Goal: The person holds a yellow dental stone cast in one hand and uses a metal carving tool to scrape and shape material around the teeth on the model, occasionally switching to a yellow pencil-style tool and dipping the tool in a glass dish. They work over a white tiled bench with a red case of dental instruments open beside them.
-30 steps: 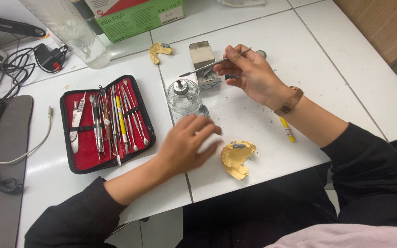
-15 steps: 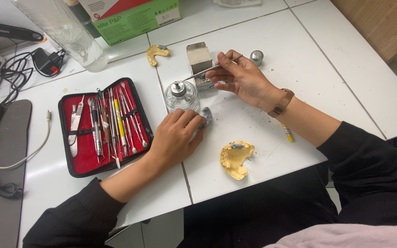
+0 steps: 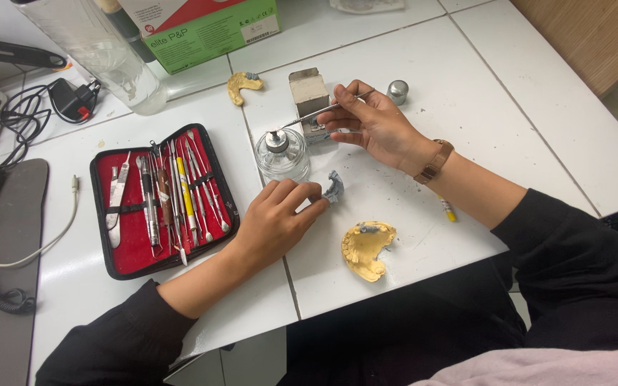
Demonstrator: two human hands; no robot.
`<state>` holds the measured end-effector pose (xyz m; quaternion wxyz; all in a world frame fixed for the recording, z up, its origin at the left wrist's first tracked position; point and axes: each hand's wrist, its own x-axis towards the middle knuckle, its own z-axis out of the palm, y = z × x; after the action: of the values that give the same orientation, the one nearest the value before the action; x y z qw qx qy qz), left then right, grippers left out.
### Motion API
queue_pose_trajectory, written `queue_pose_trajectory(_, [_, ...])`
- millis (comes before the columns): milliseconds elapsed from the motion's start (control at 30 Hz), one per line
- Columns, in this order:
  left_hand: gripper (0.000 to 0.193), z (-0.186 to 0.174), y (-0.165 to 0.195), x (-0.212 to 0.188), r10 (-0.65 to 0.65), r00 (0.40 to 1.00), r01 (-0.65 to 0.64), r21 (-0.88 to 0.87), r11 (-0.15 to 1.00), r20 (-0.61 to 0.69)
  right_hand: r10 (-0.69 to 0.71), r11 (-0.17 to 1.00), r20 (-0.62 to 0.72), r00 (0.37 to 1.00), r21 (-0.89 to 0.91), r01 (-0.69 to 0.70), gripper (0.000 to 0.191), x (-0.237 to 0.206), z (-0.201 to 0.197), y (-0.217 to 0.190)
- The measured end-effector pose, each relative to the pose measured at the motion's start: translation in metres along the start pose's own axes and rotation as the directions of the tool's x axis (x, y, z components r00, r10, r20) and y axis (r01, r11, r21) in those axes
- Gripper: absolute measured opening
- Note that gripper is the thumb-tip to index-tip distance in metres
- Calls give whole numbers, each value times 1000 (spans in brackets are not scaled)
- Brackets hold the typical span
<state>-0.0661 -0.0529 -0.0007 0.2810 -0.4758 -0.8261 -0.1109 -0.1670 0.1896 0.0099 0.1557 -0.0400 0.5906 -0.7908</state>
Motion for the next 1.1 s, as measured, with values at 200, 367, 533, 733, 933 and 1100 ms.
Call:
queue_pose_trajectory(200, [18,1,1,3,-16,1000,15,-90,996,-9,-24,1000,24,999,11,23,24,2,-3,1])
queue_pose_trajectory(367, [15,-1,2,4,10,999,-14,-90,996,-45,-35,999,38,999,14,34,24,4,-6,3])
queue_pose_trajectory(533, [12,-6,7,5,-6,999,3,-91,996,-36,-35,999,55,998,29,33,24,4,-4,4])
queue_pose_trajectory(733, [14,-6,8,6,32,999,-36,-122,992,-35,-32,1000,43,999,1,32,24,4,-3,4])
queue_pose_trajectory(933, [21,-6,6,5,23,999,-27,-170,985,-22,-36,999,55,998,30,34,23,1,-5,-2])
queue_pose_trajectory(1100, [35,-6,6,5,-46,999,46,-279,959,9,-122,988,78,989,-80,128,23,-41,-35,-26])
